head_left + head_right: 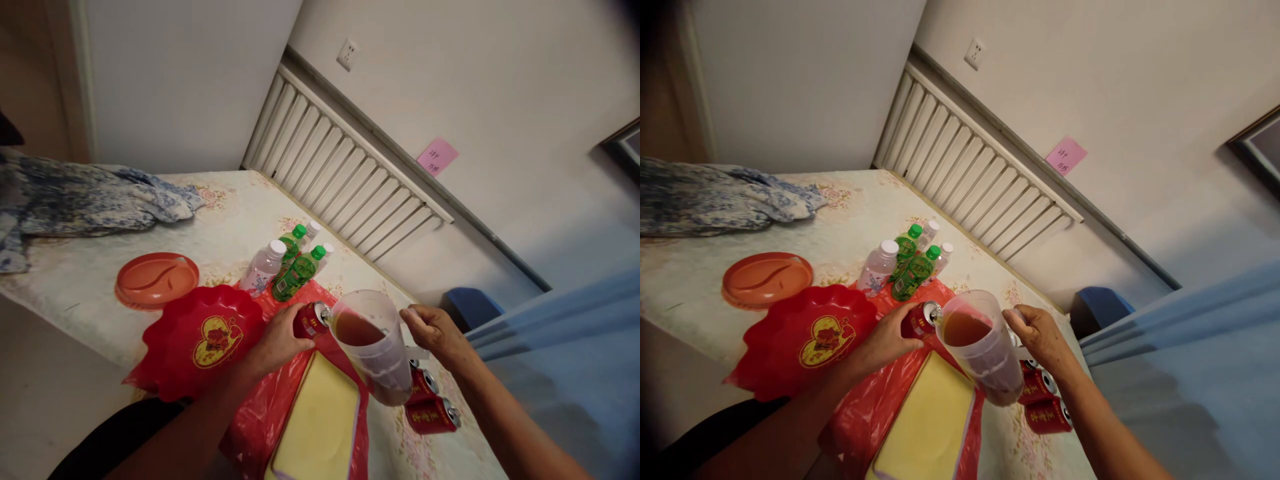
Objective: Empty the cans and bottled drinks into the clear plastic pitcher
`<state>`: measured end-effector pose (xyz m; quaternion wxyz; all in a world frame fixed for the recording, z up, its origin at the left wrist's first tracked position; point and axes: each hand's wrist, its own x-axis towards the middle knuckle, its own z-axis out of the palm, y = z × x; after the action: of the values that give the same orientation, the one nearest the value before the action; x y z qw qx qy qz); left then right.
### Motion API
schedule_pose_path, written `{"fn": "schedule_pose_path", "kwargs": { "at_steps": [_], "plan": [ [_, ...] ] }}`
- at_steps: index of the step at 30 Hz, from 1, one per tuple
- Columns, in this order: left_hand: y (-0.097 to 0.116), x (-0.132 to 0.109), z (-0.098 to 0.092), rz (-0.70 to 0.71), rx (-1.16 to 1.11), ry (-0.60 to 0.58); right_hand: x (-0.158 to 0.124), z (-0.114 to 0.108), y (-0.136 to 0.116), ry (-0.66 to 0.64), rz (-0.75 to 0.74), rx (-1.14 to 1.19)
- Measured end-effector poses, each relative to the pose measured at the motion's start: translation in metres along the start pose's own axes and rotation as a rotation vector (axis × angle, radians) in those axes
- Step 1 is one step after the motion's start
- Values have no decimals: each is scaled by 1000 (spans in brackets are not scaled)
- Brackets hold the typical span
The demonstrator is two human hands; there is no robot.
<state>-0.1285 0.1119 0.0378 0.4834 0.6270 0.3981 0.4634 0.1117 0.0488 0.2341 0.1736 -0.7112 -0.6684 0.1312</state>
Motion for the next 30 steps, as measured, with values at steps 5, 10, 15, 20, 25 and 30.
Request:
{"fn": "schedule_pose_path", "kwargs": {
  "at_steps": [5, 10, 15, 20, 25, 30],
  "plan": [
    [-1, 0, 1, 5, -2, 1, 0, 0, -4, -1, 4, 7],
    [-3, 0, 2, 16, -9, 0, 0, 0, -6, -5, 14, 4],
    [-2, 0, 0, 16, -5, 2, 0, 0, -4, -4, 15, 16],
    [-4, 0, 2, 9, 4, -2, 0, 0, -3, -9, 11, 5],
    [-6, 0, 4, 28, 12, 11, 0, 0, -4, -10, 8, -4],
    [-8, 0, 4, 28, 6, 17, 0, 0, -5, -15, 7, -9]
  ]
}}
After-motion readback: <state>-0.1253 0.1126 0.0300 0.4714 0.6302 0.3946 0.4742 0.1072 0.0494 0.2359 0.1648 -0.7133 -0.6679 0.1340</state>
